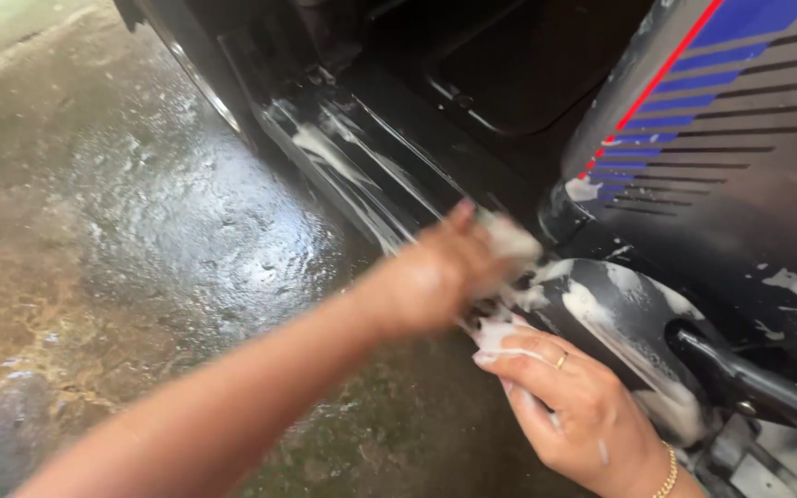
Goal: Cleaning and scrubbing the exterior surfaces of an electric tricycle with soapy water and a sponge.
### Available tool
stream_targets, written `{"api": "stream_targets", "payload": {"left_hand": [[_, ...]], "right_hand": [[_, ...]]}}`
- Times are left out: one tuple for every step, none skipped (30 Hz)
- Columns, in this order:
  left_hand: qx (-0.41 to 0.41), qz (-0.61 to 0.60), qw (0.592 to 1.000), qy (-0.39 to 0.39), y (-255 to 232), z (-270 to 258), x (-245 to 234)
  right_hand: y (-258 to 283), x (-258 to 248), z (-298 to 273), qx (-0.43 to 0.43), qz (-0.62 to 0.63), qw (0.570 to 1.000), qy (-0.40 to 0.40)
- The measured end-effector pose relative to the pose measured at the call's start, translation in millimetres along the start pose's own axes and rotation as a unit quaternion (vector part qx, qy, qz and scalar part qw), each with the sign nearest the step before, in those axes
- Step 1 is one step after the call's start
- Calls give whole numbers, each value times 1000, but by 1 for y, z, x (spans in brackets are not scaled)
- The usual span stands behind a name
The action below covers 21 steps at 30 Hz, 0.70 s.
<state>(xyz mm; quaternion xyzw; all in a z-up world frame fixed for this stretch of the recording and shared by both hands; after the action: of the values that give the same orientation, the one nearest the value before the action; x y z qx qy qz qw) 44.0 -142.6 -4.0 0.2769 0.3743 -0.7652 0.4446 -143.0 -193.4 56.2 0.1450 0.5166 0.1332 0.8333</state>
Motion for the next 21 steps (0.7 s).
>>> {"api": "stream_targets", "payload": {"left_hand": [[0,-3,1000,-3,10,14,-27],[-233,-38,971,47,43,20,-50],[-452,-73,884,99,69,17,-72],[-452,-71,884,99,100,4,-70],[-365,24,930,15,127,-1,-80],[-266,118,954,-68,151,-8,-89],[-265,121,954,-69,147,-1,-83],[-330,104,938,-36,146,-1,-72],[-393,87,916,-4,146,-1,-59],[-390,88,917,-4,105,9,-58],[-338,65,934,99,61,21,-45],[-285,39,936,203,15,27,-32],[-285,38,936,204,0,23,-20],[-201,-11,966,161,-22,25,-10],[-114,-59,985,115,-45,25,-2],[-113,-60,985,114,-48,27,-2],[-122,-99,986,54,-49,30,-7],[-129,-138,982,-6,-50,32,-13],[-127,-138,982,-6,-44,33,-9],[-112,-132,985,10,-41,33,-5],[-96,-125,987,25,-39,32,-1]], "right_hand": [[1,-2,1,1,-3,1000,3],[4,-4,3,1,5,1000,-2],[7,-6,5,1,14,1000,-6],[7,-6,4,1,15,1000,-8],[7,-7,3,2,19,1000,-11],[6,-7,4,3,22,1000,-15],[6,-7,5,1,23,1000,-18],[7,-7,4,3,25,1000,-16],[8,-7,3,5,27,1000,-13],[6,-8,3,5,25,1000,-16],[4,-8,4,7,25,1000,-16],[4,-7,4,11,27,999,-13],[4,-6,2,12,28,999,-13],[3,-5,1,19,32,999,-7],[2,-4,1,27,36,999,-1],[2,-4,2,27,34,999,-1],[3,-5,3,26,30,999,-2],[3,-5,4,24,24,999,-4],[2,-6,5,25,22,999,-5],[4,-6,5,21,22,999,-11],[6,-6,4,17,22,999,-16]]}}
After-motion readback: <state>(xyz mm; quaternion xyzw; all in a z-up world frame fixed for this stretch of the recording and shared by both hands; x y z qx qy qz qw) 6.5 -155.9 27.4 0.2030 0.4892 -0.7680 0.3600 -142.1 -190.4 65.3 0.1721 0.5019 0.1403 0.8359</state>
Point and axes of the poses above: each hand's wrist, its own z-axis towards the middle knuckle, its own x-axis out of the palm, y = z × x, the point moved 5 cm from there along z, towards the middle knuckle, and after that the axes turned 14 degrees about -z, right-handed, at the moved point
